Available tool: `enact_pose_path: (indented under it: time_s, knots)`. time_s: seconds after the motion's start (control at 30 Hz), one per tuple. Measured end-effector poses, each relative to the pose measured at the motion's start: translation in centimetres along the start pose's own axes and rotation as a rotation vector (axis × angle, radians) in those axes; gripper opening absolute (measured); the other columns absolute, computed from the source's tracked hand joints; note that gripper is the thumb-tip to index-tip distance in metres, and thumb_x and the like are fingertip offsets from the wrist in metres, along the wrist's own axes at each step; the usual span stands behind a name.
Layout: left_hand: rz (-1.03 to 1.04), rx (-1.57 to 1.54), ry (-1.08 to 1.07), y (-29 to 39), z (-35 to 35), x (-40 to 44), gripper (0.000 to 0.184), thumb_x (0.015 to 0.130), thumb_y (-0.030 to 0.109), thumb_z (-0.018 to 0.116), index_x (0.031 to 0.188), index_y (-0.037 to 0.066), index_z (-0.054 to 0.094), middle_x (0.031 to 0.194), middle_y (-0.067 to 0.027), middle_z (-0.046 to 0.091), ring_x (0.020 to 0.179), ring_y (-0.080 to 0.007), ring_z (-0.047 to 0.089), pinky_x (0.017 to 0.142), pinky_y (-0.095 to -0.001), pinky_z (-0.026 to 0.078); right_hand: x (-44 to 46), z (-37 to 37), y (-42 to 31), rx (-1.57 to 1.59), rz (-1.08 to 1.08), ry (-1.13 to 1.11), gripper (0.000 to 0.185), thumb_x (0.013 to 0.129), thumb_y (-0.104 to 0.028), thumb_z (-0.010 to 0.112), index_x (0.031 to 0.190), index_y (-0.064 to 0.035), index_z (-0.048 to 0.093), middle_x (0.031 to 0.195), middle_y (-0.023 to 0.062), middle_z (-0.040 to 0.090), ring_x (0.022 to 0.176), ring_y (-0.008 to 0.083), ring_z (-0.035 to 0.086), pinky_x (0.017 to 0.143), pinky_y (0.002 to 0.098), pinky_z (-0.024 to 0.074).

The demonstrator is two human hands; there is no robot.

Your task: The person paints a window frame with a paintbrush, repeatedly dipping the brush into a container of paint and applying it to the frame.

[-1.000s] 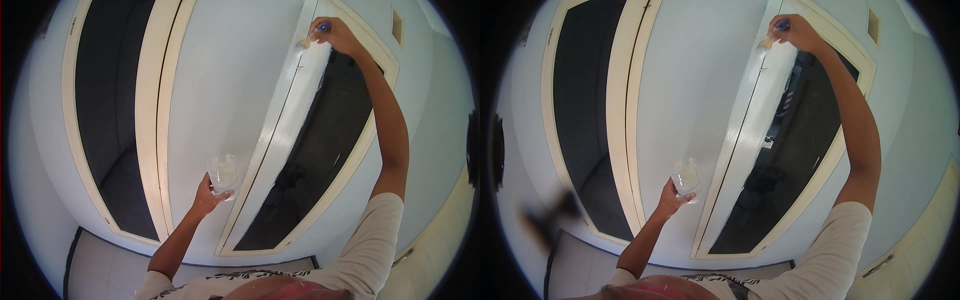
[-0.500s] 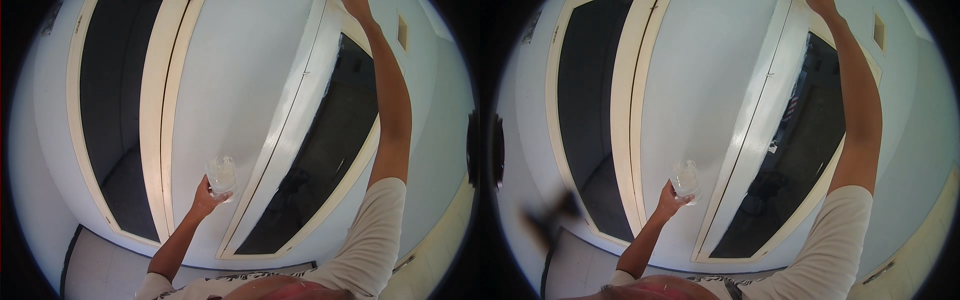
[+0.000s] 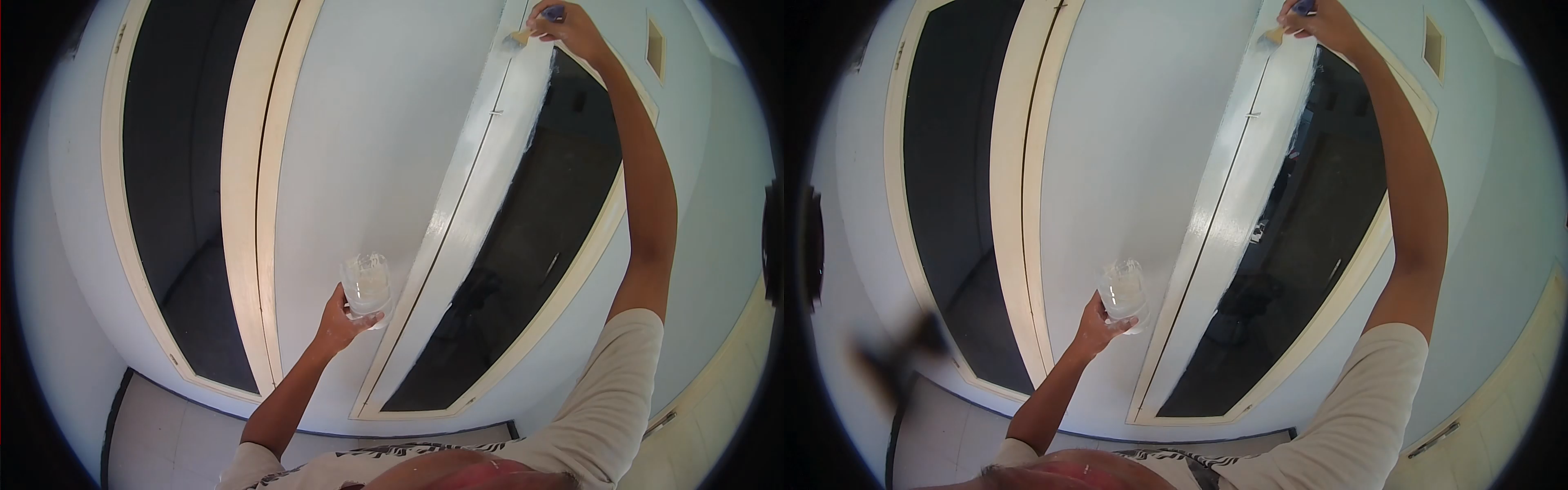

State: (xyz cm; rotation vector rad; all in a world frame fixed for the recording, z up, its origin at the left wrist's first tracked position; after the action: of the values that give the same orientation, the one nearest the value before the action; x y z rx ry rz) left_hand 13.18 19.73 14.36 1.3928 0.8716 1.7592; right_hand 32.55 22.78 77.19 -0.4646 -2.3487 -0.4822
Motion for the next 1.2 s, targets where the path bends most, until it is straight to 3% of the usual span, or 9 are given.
enact_pose_path:
  time_s: [0.07,0.17,0.3,0.47,0.53,0.73,0.9,1.07,1.2]
  knots:
    - [-0.076,-0.01,-0.017,0.1,0.2,-0.1,0.087,0.079,0.028,0.092,0.146,0.002,0.043,0.136,-0.0125,0.06,0.127,-0.0269,0.061,0.111,-0.0458,0.048,2.4,-5.1,0.3,-0.048,-0.007,0.276,0.007,0.095,-0.008,0.073,0.09,-0.0025,0.074,0.083,0.0063,0.074,0.073,0.0141,0.069,0.063,0.0336,0.0577]
    - [-0.026,-0.001,-0.011,-0.1,0.1,0.1,0.088,0.079,0.028,0.092,0.147,0.003,0.043,0.137,-0.0125,0.06,0.128,-0.0271,0.061,0.111,-0.0457,0.048,4.1,-9.7,0.1,-0.128,-0.153,0.539,0.007,0.095,-0.007,0.072,0.09,-0.0013,0.073,0.083,0.0073,0.074,0.074,0.0144,0.07,0.067,0.0336,0.0582]
    - [-0.006,-0.006,-0.004,0.2,0.1,0.1,0.087,0.079,0.027,0.092,0.147,0.003,0.043,0.136,-0.0125,0.06,0.128,-0.027,0.061,0.111,-0.0455,0.049,4.6,-9.0,-1.7,-0.296,-0.22,0.545,0.007,0.094,-0.005,0.072,0.09,0.0,0.072,0.083,0.0087,0.074,0.076,0.0151,0.07,0.071,0.0331,0.0577]
    - [-0.006,-0.012,0.011,-0.2,0.1,0.1,0.09,0.076,0.035,0.094,0.145,0.002,0.044,0.133,-0.0146,0.062,0.122,-0.0277,0.064,0.106,-0.0428,0.051,0.4,-0.9,-5.5,-0.383,-0.273,0.283,0.006,0.095,-0.003,0.071,0.092,0.0016,0.071,0.085,0.0106,0.074,0.079,0.0164,0.072,0.072,0.0328,0.0578]
    - [-0.012,-0.012,0.008,-0.5,0.1,0.1,0.09,0.077,0.034,0.093,0.145,0.002,0.044,0.133,-0.0144,0.062,0.122,-0.0275,0.064,0.106,-0.0429,0.051,-3.0,2.6,-6.6,-0.381,-0.448,0.182,0.015,0.094,-0.016,0.075,0.099,-0.0023,0.07,0.093,0.0054,0.073,0.083,0.0168,0.068,0.08,0.0317,0.055]
    - [-0.026,-0.024,-0.019,-0.5,0.2,0.2,0.086,0.079,0.029,0.092,0.145,0.003,0.044,0.134,-0.0131,0.061,0.124,-0.0267,0.063,0.109,-0.0442,0.05,-5.5,8.0,-6.6,-0.158,0.018,-0.226,0.015,0.094,-0.02,0.076,0.095,-0.0048,0.072,0.09,0.0051,0.072,0.082,0.0162,0.067,0.08,0.0301,0.0545]
    - [-0.034,-0.028,-0.022,-0.2,0.3,0.2,0.083,0.081,0.024,0.091,0.146,0.003,0.044,0.135,-0.0117,0.061,0.126,-0.0256,0.061,0.11,-0.0446,0.049,1.4,-3.2,-2.5,-0.008,0.0,0.201,0.009,0.096,-0.005,0.071,0.091,0.0026,0.071,0.084,0.0084,0.074,0.074,0.0148,0.07,0.069,0.031,0.0574]
    - [0.011,0.023,0.03,-0.1,0.1,0.3,0.089,0.077,0.032,0.093,0.145,0.002,0.044,0.133,-0.0146,0.062,0.122,-0.028,0.065,0.106,-0.0442,0.051,4.6,-11.3,-0.1,-0.131,-0.272,0.61,0.012,0.096,-0.005,0.071,0.087,0.0034,0.07,0.082,0.0052,0.073,0.073,0.0134,0.069,0.068,0.0302,0.0569]
    - [0.002,0.018,0.051,-0.3,0.1,0.2,0.089,0.076,0.032,0.093,0.145,0.002,0.045,0.133,-0.0142,0.063,0.122,-0.0284,0.064,0.106,-0.044,0.051,1.8,-6.5,-1.4,-0.294,-0.374,0.514,0.007,0.092,0.001,0.072,0.087,0.0034,0.07,0.082,0.0098,0.072,0.072,0.0162,0.067,0.071,0.0331,0.0573]
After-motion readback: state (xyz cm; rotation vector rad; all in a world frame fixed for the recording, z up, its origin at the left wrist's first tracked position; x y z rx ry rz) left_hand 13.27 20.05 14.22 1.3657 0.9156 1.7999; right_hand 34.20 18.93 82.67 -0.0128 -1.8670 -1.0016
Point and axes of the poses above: each hand's wrist, its own x-axis towards the middle knuckle, its own z-axis out of the palm, y = z × x, the point moved 8 cm from there along x, towards the middle knuckle
